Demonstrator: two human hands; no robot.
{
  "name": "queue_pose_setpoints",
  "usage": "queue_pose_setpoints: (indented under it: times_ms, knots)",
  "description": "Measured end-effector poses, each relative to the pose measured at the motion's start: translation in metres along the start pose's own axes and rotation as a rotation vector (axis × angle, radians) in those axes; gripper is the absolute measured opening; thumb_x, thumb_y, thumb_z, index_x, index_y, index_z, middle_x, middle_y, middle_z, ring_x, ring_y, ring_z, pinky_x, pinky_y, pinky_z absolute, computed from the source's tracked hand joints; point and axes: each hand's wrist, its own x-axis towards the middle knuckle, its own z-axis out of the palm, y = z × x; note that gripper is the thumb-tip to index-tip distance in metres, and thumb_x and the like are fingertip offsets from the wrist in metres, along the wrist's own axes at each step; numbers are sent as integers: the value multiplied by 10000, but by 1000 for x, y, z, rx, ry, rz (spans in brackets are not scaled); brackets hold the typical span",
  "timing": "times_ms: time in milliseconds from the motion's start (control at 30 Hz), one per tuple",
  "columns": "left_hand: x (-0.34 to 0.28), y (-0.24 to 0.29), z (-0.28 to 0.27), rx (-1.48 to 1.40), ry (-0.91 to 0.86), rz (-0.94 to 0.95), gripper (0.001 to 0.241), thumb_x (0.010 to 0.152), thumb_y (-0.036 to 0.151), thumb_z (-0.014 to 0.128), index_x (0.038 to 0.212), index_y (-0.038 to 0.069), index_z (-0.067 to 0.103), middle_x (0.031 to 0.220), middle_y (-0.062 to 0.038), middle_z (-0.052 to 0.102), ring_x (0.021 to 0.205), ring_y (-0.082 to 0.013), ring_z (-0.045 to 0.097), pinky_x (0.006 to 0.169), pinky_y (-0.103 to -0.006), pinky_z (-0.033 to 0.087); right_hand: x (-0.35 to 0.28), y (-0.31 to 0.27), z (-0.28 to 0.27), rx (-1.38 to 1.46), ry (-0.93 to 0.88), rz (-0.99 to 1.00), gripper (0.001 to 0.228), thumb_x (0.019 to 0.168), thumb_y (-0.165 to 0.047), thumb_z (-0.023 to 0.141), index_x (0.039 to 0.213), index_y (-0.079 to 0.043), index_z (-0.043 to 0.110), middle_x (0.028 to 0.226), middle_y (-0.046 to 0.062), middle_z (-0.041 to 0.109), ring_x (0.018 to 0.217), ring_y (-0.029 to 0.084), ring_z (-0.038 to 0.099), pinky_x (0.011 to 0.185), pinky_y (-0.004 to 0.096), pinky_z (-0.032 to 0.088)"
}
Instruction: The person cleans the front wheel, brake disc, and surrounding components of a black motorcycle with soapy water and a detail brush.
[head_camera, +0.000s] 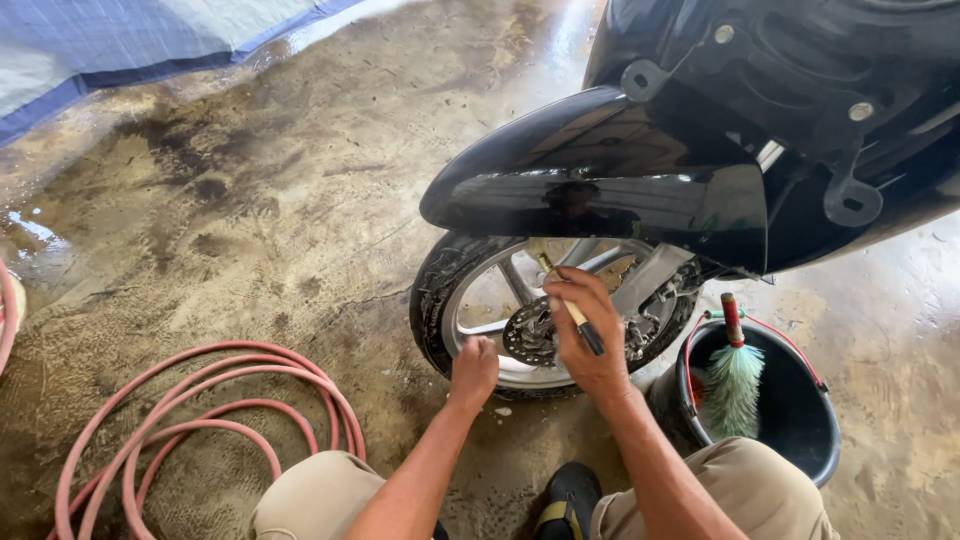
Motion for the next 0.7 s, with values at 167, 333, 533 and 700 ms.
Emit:
queue_pose_setpoints:
  times_ms: [167,333,533,700]
  knots:
    - [38,-37,12,-257,-20,-125,699,1143,467,331,1563,-91,371,1203,-205,516,995,-326,497,821,-570,417,2,2,-18,-40,48,-18,179,963,52,647,1093,-30,738,1131,174,690,1180,410,666,1010,513,504]
    - [50,-23,36,-817,195,-274,449,1084,402,554,1286,5,495,1059,-9,505,921,-153,628,924,-448,452,14,-19,-36,-69,143,-28,131,979,58,632,1057,10,725,1094,179,697,1123,386,702,987,467,516]
    - [82,-31,54,-1343,256,-239,566,1068,418,666,1360,-13,445,1301,-218,557,1245,-403,656,1131,-572,496,14,-23,-46,-45,146,-35,146,958,54,651,1051,-6,746,1055,144,721,1070,361,729,949,454,538]
    - [51,12,46,-1468,267,-247,367,1075,302,648,1214,-1,495,1158,-197,637,1094,-418,736,998,-579,619,11,-19,-58,-96,102,36,177,1002,34,601,1087,-37,740,1078,126,707,1099,367,711,928,494,549]
